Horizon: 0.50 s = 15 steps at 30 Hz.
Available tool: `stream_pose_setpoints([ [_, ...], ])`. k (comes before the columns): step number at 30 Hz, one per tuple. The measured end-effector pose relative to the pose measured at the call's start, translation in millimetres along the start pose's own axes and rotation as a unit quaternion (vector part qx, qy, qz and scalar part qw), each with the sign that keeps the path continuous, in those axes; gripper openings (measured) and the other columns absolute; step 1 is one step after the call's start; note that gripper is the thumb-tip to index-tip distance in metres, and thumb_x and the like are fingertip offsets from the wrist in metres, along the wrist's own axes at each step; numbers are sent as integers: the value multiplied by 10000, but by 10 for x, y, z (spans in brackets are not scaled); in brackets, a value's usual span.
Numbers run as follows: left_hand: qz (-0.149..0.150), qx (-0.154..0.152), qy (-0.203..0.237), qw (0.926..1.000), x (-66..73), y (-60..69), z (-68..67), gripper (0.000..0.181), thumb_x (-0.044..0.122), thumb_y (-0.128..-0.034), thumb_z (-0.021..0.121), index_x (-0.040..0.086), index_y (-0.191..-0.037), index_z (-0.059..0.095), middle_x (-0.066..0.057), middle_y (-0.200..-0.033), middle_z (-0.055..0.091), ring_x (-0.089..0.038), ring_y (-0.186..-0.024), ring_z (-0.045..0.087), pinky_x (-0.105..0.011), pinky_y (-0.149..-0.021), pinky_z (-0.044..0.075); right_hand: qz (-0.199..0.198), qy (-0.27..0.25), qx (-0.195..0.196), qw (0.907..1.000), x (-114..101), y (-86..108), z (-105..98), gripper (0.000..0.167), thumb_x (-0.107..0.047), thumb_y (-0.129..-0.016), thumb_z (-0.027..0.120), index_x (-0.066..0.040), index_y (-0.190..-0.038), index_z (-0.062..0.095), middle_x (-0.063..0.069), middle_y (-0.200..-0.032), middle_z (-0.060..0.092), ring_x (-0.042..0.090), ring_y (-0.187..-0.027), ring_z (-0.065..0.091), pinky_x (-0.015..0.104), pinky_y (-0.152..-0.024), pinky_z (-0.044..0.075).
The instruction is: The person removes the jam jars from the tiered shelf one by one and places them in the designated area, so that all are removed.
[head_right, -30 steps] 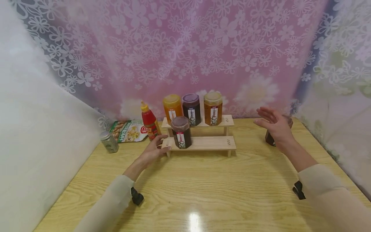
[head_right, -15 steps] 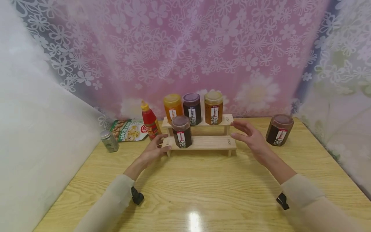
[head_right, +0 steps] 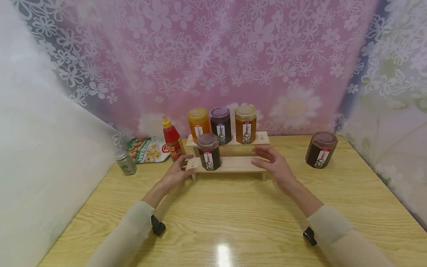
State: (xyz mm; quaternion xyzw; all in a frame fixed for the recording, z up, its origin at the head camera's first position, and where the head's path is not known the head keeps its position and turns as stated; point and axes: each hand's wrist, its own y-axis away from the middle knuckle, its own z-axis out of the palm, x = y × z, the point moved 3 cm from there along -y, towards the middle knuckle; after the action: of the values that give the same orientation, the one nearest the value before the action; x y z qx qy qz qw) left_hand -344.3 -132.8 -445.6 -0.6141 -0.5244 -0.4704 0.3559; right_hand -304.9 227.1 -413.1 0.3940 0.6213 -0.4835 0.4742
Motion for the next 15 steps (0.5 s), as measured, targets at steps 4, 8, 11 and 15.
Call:
stream_pose_setpoints([
  [4, -8, -31, 16, 10000, -11, 3, -1, 633, 197, -999, 725, 179, -1557, 427, -196, -1536, 454, -386, -1331, 494, -508, -1022, 479, 106, -175, -146, 9997, 50, -44, 121, 486, -136, -1048, 645, -120, -1505, 481, 13, -1493, 547, 43, -1307, 532, 192, -1018, 467],
  [8, 21, -56, 2, 10000, -18, 2, 1, 633, 199, -999, 724, 159, -1556, 425, -211, -1529, 454, -392, -1317, 500, -504, -1004, 487, 132, -332, -205, 9992, 80, -101, 249, 513, -111, -1035, 657, -92, -1512, 469, 23, -1474, 565, 84, -1297, 564, 211, -1020, 482],
  [11, 44, -60, -6, 10000, -15, 0, 2, 632, 198, -999, 723, 154, -1554, 424, -215, -1525, 460, -396, -1310, 506, -507, -1001, 490, 162, -344, -259, 9989, 88, -157, 360, 544, -107, -1027, 667, -61, -1523, 449, 85, -1497, 547, 215, -1360, 541, 218, -1028, 478],
  [15, 34, -31, -6, 10000, -9, -6, -7, 629, 205, -993, 730, 176, -1547, 434, -198, -1522, 473, -385, -1302, 517, -499, -1005, 489, 280, -281, -325, 9987, 82, -245, 512, 588, -124, -1024, 678, -33, -1543, 417, 193, -1548, 484, 371, -1419, 468, 216, -1034, 465],
])
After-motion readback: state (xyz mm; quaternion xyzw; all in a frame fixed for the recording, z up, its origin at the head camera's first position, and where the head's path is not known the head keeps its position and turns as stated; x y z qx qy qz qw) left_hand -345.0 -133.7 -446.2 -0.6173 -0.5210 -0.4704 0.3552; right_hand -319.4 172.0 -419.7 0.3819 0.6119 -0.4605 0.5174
